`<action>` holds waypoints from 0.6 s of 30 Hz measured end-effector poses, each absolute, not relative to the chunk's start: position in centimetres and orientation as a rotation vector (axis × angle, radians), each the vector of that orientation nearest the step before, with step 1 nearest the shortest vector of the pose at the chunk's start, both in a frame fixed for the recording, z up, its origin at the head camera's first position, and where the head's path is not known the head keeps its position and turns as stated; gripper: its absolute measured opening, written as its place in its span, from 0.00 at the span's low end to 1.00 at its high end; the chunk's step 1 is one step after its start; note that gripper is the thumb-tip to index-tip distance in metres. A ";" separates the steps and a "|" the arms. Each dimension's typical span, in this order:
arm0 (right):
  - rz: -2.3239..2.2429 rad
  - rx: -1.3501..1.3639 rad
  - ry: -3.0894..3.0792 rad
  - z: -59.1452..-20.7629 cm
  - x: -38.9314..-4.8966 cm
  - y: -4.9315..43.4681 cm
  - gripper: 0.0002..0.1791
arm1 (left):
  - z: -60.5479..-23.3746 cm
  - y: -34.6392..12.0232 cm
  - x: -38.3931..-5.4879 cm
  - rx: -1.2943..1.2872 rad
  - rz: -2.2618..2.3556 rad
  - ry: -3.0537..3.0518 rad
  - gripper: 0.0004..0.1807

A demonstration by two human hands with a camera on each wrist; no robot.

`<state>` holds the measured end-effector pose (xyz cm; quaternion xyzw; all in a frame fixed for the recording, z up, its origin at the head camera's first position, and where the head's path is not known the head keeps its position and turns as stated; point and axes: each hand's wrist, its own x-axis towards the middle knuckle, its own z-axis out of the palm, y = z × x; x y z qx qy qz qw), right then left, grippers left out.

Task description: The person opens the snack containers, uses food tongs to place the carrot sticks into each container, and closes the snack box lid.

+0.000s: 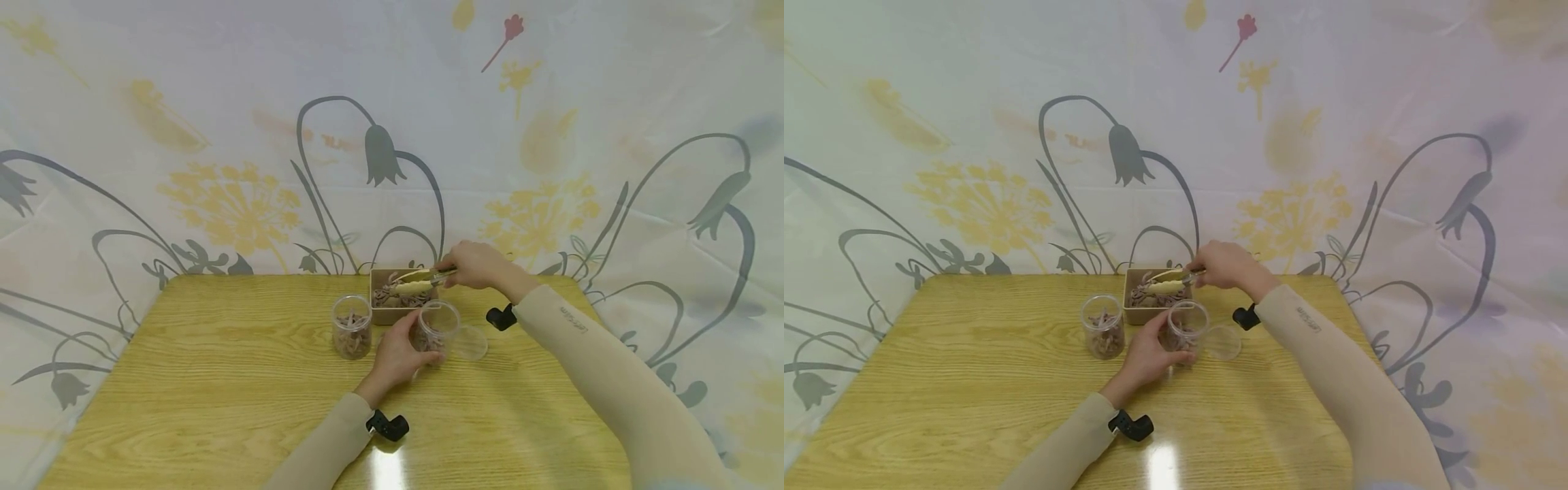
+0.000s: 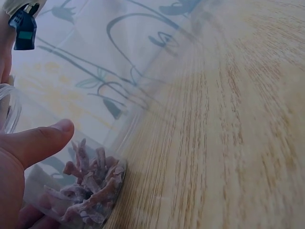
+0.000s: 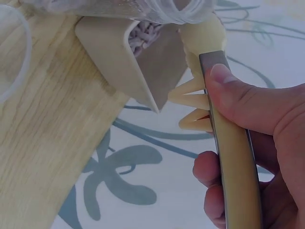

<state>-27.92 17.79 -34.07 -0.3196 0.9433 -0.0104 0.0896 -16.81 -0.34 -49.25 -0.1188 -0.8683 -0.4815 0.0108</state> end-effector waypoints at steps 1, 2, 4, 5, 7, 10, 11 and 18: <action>-0.048 -0.949 2.807 -33.9 -27.8 17.9 0.24 | -49.3 -0.3 -16.8 -0.367 -1.499 -2.710 0.51; -0.061 -0.949 2.808 -33.7 -27.7 18.1 0.24 | -49.3 -0.3 -16.9 -0.362 -1.494 -2.714 0.51; -0.099 -0.948 2.810 -33.2 -27.5 18.4 0.23 | -49.4 -0.3 -16.9 -0.352 -1.494 -2.720 0.51; -0.122 -0.951 2.810 -32.9 -27.3 18.6 0.23 | -49.4 -0.3 -16.9 -0.348 -1.494 -2.721 0.50; -0.161 -0.961 2.807 -32.4 -27.0 19.0 0.23 | -49.5 -0.2 -17.0 -0.341 -1.492 -2.723 0.50; -0.189 -0.971 2.819 -31.8 -26.5 19.8 0.24 | -49.5 -0.2 -17.0 -0.332 -1.486 -2.725 0.50; -0.203 -0.972 2.819 -31.6 -26.3 20.1 0.24 | -49.6 -0.1 -17.1 -0.331 -1.484 -2.725 0.50; -0.295 -0.937 2.815 -30.4 -24.5 22.5 0.25 | -49.5 -0.2 -17.1 -0.331 -1.468 -2.727 0.51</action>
